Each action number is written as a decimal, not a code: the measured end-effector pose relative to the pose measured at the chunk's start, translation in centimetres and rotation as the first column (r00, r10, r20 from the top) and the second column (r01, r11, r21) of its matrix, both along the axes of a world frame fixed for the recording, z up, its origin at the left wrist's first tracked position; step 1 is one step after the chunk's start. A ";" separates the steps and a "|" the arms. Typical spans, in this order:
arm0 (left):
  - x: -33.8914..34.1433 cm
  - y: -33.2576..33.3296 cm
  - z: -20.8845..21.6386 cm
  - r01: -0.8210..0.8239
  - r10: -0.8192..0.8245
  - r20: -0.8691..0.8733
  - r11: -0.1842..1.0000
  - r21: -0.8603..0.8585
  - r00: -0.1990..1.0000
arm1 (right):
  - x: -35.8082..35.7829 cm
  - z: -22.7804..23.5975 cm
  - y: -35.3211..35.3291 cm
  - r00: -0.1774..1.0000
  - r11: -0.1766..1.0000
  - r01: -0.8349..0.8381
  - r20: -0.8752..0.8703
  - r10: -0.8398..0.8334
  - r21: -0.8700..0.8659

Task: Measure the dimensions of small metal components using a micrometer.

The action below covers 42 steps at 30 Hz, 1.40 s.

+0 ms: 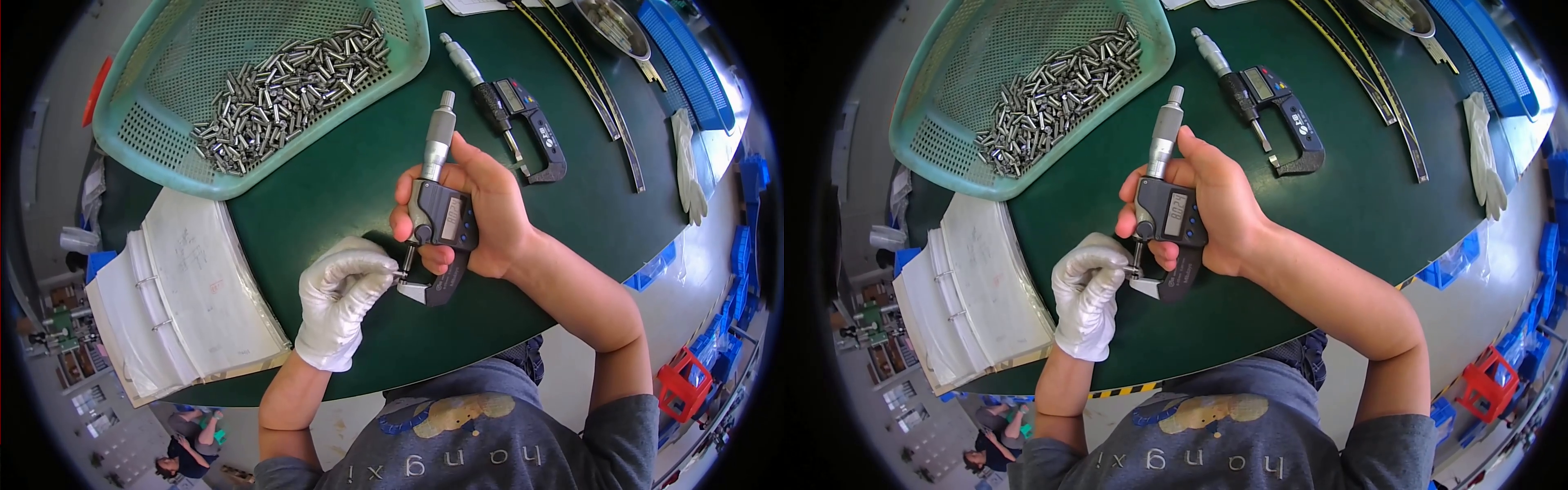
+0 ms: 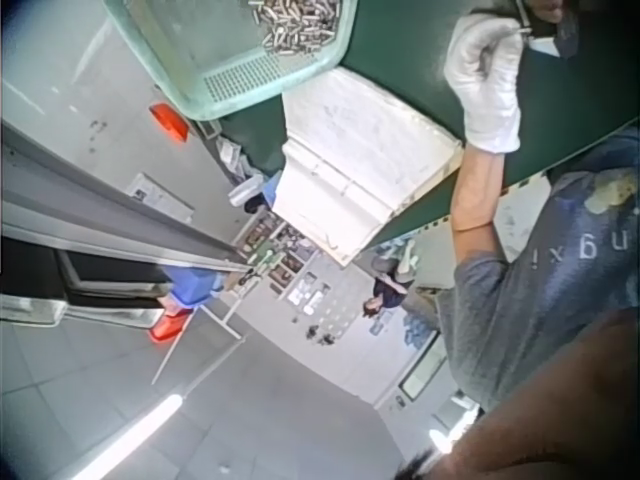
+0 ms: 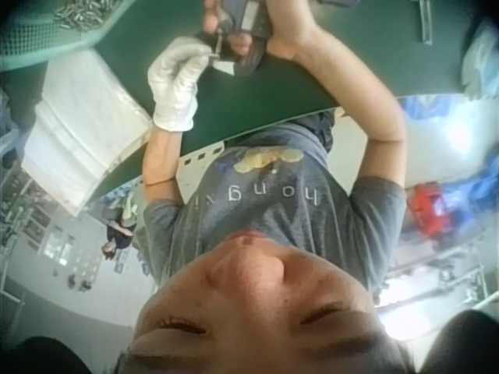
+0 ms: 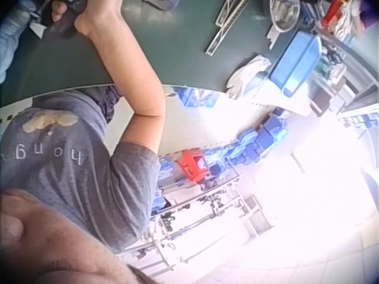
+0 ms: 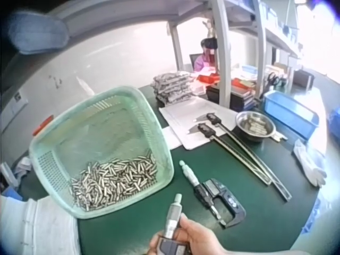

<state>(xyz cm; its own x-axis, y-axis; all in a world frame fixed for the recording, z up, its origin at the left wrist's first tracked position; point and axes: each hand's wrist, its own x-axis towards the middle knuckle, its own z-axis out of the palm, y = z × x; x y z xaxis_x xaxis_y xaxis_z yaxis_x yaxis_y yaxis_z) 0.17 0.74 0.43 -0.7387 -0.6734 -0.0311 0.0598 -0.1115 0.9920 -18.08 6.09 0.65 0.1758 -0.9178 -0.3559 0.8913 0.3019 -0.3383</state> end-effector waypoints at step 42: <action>-0.1 0.2 0.1 -0.025 0.026 0.028 0.999 -0.023 0.999 | 0.1 0.9 0.1 0.996 0.999 0.022 -0.091 -0.017 0.049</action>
<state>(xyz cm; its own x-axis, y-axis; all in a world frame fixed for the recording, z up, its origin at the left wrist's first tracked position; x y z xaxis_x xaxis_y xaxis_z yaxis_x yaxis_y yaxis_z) 0.07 0.90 0.51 -0.7202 -0.6928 -0.0363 0.0345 -0.0881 0.9955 -17.96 6.15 1.51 0.1230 -0.9014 -0.4152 0.8634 0.3034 -0.4031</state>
